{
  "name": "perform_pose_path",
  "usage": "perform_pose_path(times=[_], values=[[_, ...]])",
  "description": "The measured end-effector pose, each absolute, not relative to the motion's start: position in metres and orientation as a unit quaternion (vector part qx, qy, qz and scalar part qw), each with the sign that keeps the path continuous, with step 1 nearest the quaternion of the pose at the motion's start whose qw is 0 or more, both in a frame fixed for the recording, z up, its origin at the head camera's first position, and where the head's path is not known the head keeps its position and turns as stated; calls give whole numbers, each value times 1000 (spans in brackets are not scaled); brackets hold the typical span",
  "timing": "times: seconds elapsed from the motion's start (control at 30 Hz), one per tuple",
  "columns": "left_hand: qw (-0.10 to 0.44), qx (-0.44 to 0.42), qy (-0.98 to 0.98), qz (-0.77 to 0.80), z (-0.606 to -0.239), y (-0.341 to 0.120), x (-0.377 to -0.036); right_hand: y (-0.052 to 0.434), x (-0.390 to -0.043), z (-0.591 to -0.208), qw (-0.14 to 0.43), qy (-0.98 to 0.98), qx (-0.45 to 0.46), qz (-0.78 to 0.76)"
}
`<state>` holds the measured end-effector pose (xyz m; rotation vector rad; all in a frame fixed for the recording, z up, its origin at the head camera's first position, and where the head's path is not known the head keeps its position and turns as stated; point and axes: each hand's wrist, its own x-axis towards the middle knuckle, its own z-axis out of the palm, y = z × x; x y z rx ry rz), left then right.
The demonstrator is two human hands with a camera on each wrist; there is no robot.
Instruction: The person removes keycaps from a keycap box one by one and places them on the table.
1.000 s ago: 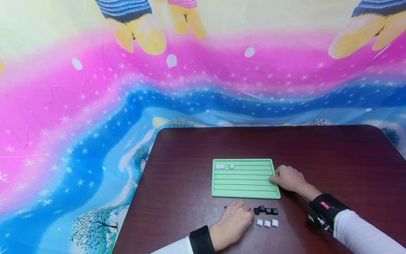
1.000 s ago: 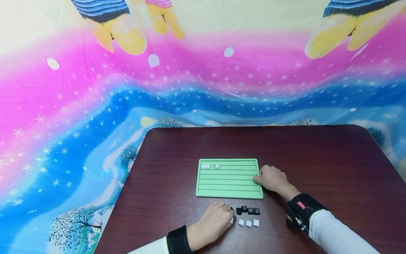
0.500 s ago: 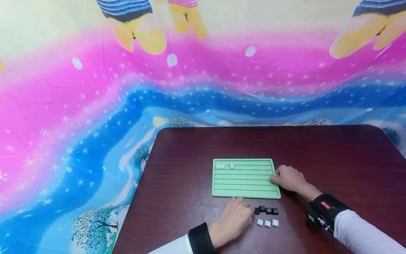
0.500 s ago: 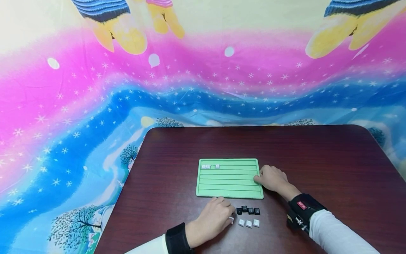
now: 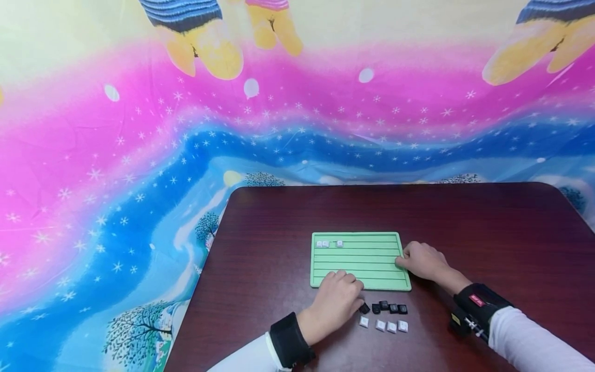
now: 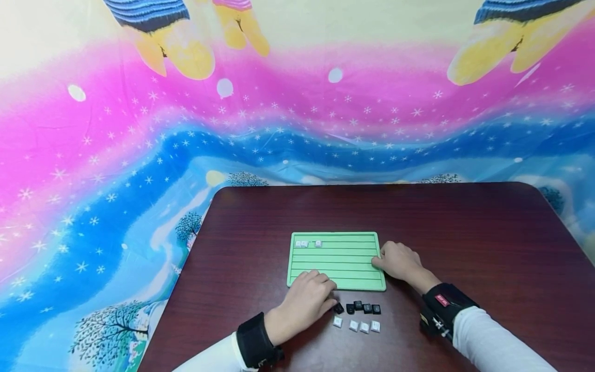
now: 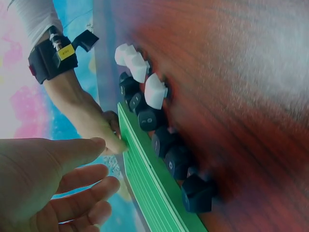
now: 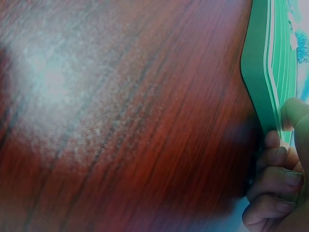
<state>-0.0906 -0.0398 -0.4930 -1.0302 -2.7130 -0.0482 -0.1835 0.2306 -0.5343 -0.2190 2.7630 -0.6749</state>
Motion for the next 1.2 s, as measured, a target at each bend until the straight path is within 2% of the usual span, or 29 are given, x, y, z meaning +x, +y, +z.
perform_pose_path(times=[0.67,0.93,1.2], values=[[119,-324,-938,-21,-493,-48,-112,231,-183,-536,142,959,-73,-236],[102,-307,-946,-23,-497,-51,-121,230,-184,-536,143,960,-73,-232],[111,-288,-951,-27,-497,-55,-128,230,-184,-534,146,959,-71,-232]])
